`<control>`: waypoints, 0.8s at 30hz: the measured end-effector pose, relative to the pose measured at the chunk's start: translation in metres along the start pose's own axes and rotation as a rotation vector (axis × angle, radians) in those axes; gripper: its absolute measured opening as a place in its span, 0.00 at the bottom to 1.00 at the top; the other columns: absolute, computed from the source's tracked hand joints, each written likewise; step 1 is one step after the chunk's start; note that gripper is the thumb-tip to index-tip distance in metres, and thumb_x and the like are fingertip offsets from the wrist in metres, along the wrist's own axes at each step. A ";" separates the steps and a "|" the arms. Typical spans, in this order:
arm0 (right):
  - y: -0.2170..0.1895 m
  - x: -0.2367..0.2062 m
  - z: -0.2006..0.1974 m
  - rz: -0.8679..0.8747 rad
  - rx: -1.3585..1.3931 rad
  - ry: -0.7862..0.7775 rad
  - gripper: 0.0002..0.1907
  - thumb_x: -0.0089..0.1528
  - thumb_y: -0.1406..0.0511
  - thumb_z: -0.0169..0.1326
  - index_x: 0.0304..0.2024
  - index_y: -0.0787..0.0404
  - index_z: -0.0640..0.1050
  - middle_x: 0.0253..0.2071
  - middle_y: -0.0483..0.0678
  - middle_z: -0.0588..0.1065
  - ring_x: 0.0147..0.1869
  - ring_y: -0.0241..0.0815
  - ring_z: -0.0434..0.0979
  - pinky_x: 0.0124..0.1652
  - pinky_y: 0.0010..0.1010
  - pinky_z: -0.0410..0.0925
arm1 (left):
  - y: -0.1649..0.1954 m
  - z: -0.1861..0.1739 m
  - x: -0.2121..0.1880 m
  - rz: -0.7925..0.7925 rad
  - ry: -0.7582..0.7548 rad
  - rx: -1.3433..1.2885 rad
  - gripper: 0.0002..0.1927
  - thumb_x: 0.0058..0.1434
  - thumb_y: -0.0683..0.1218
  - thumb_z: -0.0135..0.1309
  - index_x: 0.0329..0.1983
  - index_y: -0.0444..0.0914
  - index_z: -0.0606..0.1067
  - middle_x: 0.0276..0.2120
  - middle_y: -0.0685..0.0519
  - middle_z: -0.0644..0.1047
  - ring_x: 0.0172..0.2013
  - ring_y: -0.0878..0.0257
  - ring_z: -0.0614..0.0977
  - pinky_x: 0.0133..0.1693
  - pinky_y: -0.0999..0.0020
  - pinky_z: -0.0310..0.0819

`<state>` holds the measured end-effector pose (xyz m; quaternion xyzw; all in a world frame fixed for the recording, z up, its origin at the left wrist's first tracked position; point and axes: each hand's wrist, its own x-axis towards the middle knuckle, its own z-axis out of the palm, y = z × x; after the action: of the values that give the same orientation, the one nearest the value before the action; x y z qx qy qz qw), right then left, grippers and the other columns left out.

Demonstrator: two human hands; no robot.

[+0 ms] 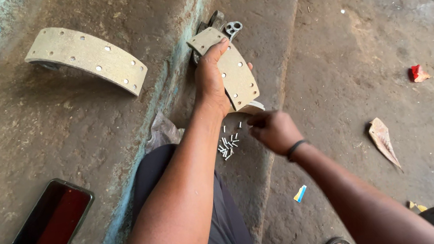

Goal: The person sits on the floor and assembles curved metal plates with small metal pins. They pick up a plate, insert pins into holes, and place the assembled piece aside. The process is repeated with another plate.

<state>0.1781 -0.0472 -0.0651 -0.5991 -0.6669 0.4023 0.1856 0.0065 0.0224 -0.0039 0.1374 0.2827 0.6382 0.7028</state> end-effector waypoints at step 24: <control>-0.011 -0.013 0.031 -0.445 -0.420 0.211 0.08 0.60 0.68 0.55 0.39 0.62 0.82 0.42 0.58 0.79 0.45 0.59 0.80 0.43 0.45 0.73 | 0.002 0.009 -0.010 -0.039 -0.135 -0.010 0.31 0.57 0.70 0.55 0.45 0.40 0.70 0.31 0.48 0.73 0.30 0.58 0.79 0.33 0.52 0.82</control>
<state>0.1508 -0.0686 -0.0722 -0.5022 -0.8270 0.1414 0.2093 0.0098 0.0148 0.0071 0.1708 0.2341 0.6149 0.7334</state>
